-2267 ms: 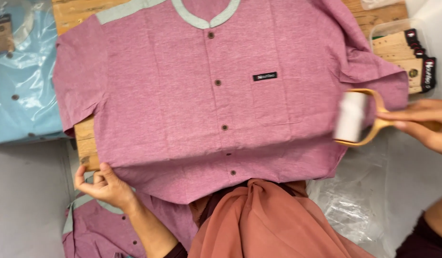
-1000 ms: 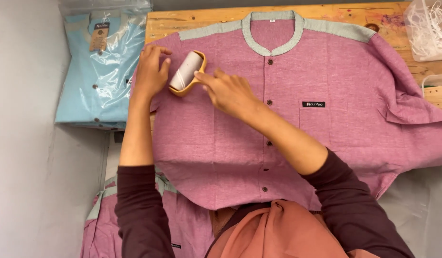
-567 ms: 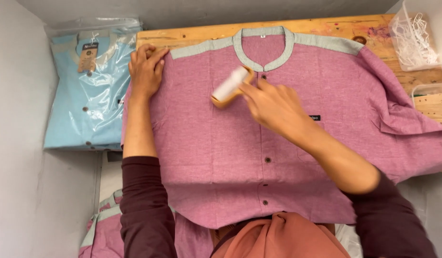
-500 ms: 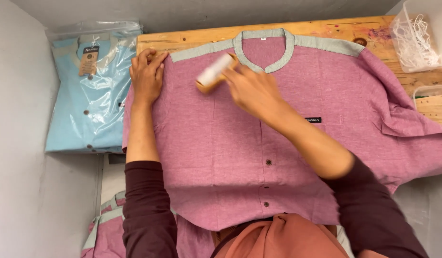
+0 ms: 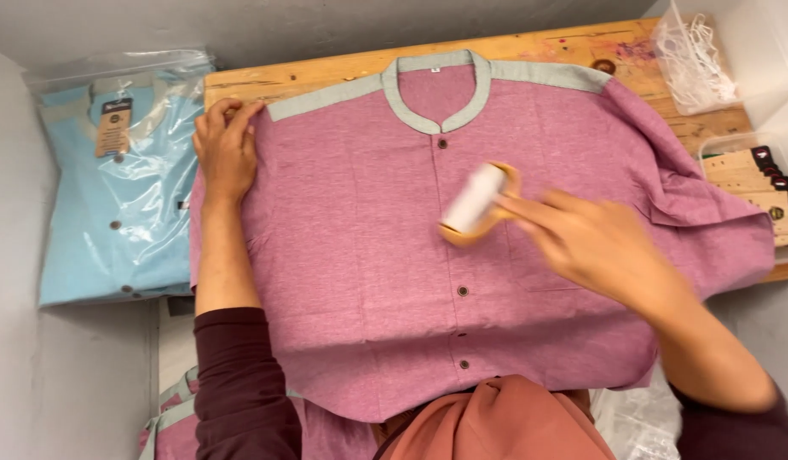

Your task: A person uses a lint roller to clean a pink shirt on a wooden workbench.

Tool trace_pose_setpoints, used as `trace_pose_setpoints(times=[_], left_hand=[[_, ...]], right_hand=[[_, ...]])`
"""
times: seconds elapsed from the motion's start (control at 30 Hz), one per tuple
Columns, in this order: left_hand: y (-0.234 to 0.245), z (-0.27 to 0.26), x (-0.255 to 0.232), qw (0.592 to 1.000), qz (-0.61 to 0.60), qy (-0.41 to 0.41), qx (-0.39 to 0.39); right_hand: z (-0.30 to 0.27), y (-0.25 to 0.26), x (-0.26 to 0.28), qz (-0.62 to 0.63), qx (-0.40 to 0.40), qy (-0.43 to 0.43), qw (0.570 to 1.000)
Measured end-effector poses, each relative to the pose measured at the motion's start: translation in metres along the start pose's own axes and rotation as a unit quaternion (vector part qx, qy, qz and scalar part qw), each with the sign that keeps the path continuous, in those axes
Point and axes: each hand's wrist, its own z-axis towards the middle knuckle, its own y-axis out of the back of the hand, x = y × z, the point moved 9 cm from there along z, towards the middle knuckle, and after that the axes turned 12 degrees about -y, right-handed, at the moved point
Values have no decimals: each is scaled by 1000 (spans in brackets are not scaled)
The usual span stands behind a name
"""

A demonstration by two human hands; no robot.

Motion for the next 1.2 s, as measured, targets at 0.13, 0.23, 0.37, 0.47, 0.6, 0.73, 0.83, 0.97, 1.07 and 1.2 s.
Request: trace_pose_setpoints(times=[0.13,0.23,0.37,0.47,0.6,0.73,0.83,0.97,1.07,1.2], left_hand=[[0,1,-4,1000,0,-13,0],[1,1,-8,1000,7,-19,6],[-4,-3,3,1000,29,-10,5],[0,0,-1,1000,20,10,20],[3,1,-5,999,-2,17,29],[0,0,0,1000,12,-18,15],[0,-2,-1,999,9,-30,7],[1,-1,-6,999,6,-31,15],[1,0,-10,999,13,-36,17],[-13,-4,8,990,112,-85,14]], right_hand=[[-63,-3,-81,-102,128,-209,964],[-51,-4,-106,-127,48,-256,957],[43,-24,-108,-6,-125,-161,979],[111,-27,-103,88,-163,-148,971],[119,-28,-103,128,-182,-154,963],[12,-17,-96,156,-140,-140,968],[-85,-13,-109,127,-91,-223,962],[-198,-10,-140,20,47,-393,918],[-221,-9,-150,-82,95,-420,899],[-142,-10,-135,-29,-37,-274,960]])
